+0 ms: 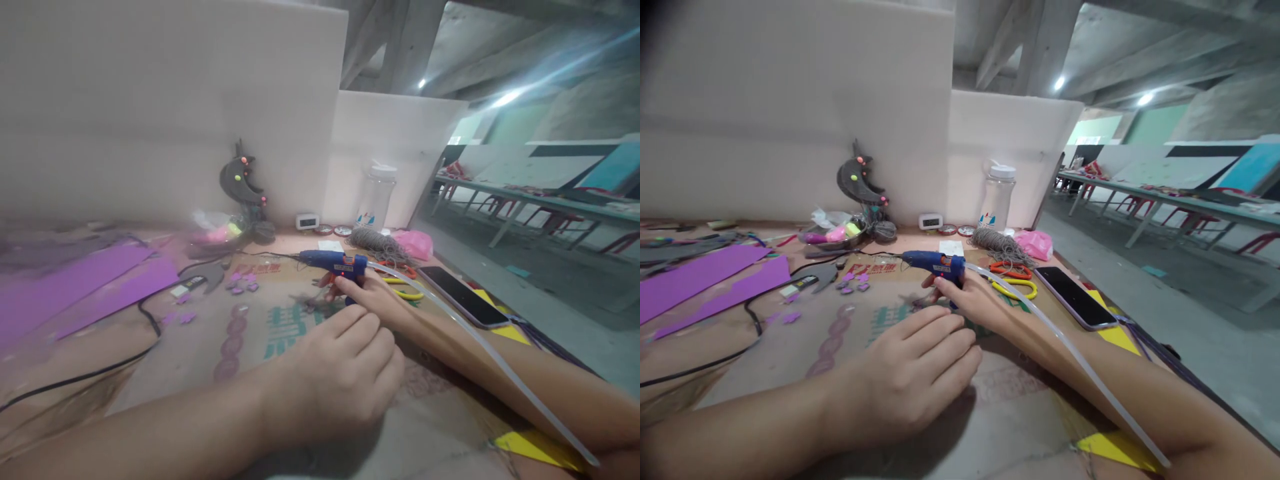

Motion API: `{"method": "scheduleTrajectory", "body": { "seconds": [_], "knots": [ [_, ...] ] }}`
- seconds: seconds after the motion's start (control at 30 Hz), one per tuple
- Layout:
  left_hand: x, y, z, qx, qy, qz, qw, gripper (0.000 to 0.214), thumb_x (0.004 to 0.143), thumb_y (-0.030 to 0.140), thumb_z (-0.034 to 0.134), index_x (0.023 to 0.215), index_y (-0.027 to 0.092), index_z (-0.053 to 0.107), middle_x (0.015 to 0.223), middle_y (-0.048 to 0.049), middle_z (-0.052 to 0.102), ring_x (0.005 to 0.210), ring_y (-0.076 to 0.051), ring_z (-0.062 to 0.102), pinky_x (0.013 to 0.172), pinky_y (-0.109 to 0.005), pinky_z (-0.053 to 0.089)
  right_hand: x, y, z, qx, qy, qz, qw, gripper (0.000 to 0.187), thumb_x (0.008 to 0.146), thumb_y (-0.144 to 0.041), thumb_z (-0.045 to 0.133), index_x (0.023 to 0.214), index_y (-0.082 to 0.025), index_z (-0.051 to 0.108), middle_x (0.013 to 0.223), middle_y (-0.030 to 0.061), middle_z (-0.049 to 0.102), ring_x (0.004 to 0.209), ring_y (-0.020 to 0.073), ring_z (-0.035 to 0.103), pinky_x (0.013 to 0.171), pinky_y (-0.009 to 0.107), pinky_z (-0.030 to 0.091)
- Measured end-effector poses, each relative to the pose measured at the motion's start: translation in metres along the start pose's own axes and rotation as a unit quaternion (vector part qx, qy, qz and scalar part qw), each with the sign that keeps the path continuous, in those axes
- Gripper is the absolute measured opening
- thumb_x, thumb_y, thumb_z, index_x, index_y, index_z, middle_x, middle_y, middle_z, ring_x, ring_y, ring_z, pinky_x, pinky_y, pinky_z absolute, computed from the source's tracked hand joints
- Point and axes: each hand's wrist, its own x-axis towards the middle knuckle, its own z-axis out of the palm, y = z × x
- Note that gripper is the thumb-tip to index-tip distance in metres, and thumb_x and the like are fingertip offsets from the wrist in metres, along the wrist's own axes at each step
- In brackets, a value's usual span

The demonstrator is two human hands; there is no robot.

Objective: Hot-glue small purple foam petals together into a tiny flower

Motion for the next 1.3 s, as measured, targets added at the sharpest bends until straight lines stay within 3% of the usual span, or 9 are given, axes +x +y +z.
{"method": "scheduleTrajectory", "body": {
  "seconds": [0.13, 0.23, 0.33, 0.47, 0.53, 0.67, 0.8, 0.97, 1.3],
  "knots": [
    [-0.002, -0.006, 0.0, -0.036, -0.08, -0.066, 0.994, 0.013, 0.088, 0.016, 0.048, 0.079, 0.016, 0.058, 0.074, -0.0049, 0.06, 0.07, -0.02, 0.054, 0.067, -0.036, 0.046, 0.013, 0.008, -0.011, 0.218, -0.119, 0.09, 0.964, 0.036, 0.086, -0.047, 0.057, 0.097, -0.014, 0.065, 0.092, 0.0086, 0.07, 0.073, 0.015, 0.067, 0.071, 0.027, 0.054],
    [-0.008, -0.019, 0.0, -0.051, -0.12, -0.12, 0.984, 0.017, 0.089, 0.017, 0.047, 0.074, 0.016, 0.057, 0.071, -0.0046, 0.059, 0.068, -0.02, 0.053, 0.064, -0.034, 0.042, 0.023, 0.011, -0.022, 0.304, -0.137, 0.133, 0.933, 0.036, 0.087, -0.044, 0.057, 0.102, -0.013, 0.064, 0.086, 0.0089, 0.07, 0.066, 0.0137, 0.065, 0.068, 0.027, 0.055],
    [-0.02, -0.036, 0.0, -0.078, -0.15, -0.203, 0.965, 0.024, 0.092, 0.02, 0.043, 0.075, 0.017, 0.062, 0.073, -0.0046, 0.062, 0.07, -0.019, 0.056, 0.066, -0.033, 0.041, 0.028, 0.008, -0.031, 0.32, -0.126, 0.12, 0.931, 0.034, 0.087, -0.043, 0.057, 0.105, -0.014, 0.062, 0.093, 0.009, 0.07, 0.062, 0.0122, 0.064, 0.064, 0.027, 0.055],
    [-0.042, -0.055, 0.007, -0.095, -0.198, -0.306, 0.927, 0.029, 0.093, 0.028, 0.042, 0.077, 0.016, 0.063, 0.078, -0.0065, 0.065, 0.078, -0.021, 0.059, 0.073, -0.034, 0.043, 0.028, 0.005, -0.035, 0.258, -0.087, 0.085, 0.958, 0.034, 0.085, -0.046, 0.06, 0.098, -0.015, 0.061, 0.089, 0.0072, 0.069, 0.059, 0.0119, 0.063, 0.056, 0.024, 0.051],
    [-0.052, -0.061, 0.014, -0.096, -0.192, -0.35, 0.912, 0.03, 0.092, 0.03, 0.041, 0.076, 0.017, 0.062, 0.078, -0.0065, 0.065, 0.078, -0.022, 0.059, 0.072, -0.034, 0.043, 0.027, 0.008, -0.036, 0.208, -0.064, 0.073, 0.973, 0.034, 0.084, -0.048, 0.061, 0.09, -0.014, 0.062, 0.086, 0.007, 0.068, 0.059, 0.0117, 0.062, 0.057, 0.025, 0.05],
    [-0.065, -0.069, 0.028, -0.114, -0.152, -0.413, 0.891, 0.026, 0.092, 0.034, 0.044, 0.097, 0.017, 0.063, 0.097, -0.008, 0.067, 0.093, -0.024, 0.06, 0.081, -0.036, 0.044, 0.022, 0.019, -0.039, 0.075, -0.041, 0.086, 0.993, 0.036, 0.082, -0.049, 0.062, 0.078, -0.013, 0.063, 0.076, 0.0059, 0.067, 0.066, 0.0142, 0.063, 0.065, 0.027, 0.049],
    [-0.071, -0.069, 0.035, -0.098, -0.165, -0.407, 0.893, 0.034, 0.093, 0.039, 0.043, 0.11, 0.017, 0.063, 0.109, -0.0104, 0.064, 0.105, -0.026, 0.056, 0.091, -0.039, 0.042, 0.012, 0.026, -0.042, -0.002, -0.021, 0.095, 0.995, 0.041, 0.085, -0.053, 0.055, 0.071, -0.015, 0.062, 0.069, 0.0045, 0.065, 0.069, 0.0152, 0.062, 0.07, 0.028, 0.048],
    [-0.07, -0.065, 0.031, -0.104, -0.213, -0.395, 0.888, 0.038, 0.088, 0.05, 0.049, 0.099, 0.018, 0.067, 0.098, -0.0095, 0.064, 0.096, -0.027, 0.056, 0.085, -0.039, 0.044, 0.0, 0.028, -0.041, -0.026, 0.03, 0.081, 0.996, 0.04, 0.088, -0.053, 0.048, 0.074, -0.018, 0.063, 0.076, 0.0049, 0.068, 0.074, 0.0164, 0.063, 0.076, 0.029, 0.049],
    [-0.072, -0.066, 0.034, -0.188, -0.184, -0.433, 0.862, 0.023, 0.085, 0.04, 0.055, 0.09, 0.019, 0.065, 0.09, -0.0054, 0.066, 0.09, -0.022, 0.058, 0.078, -0.034, 0.045, -0.02, 0.027, -0.029, -0.106, -0.043, 0.064, 0.991, 0.04, 0.086, -0.056, 0.049, 0.08, -0.022, 0.069, 0.079, 0.005, 0.07, 0.074, 0.0215, 0.065, 0.073, 0.035, 0.052]
  ]
}}
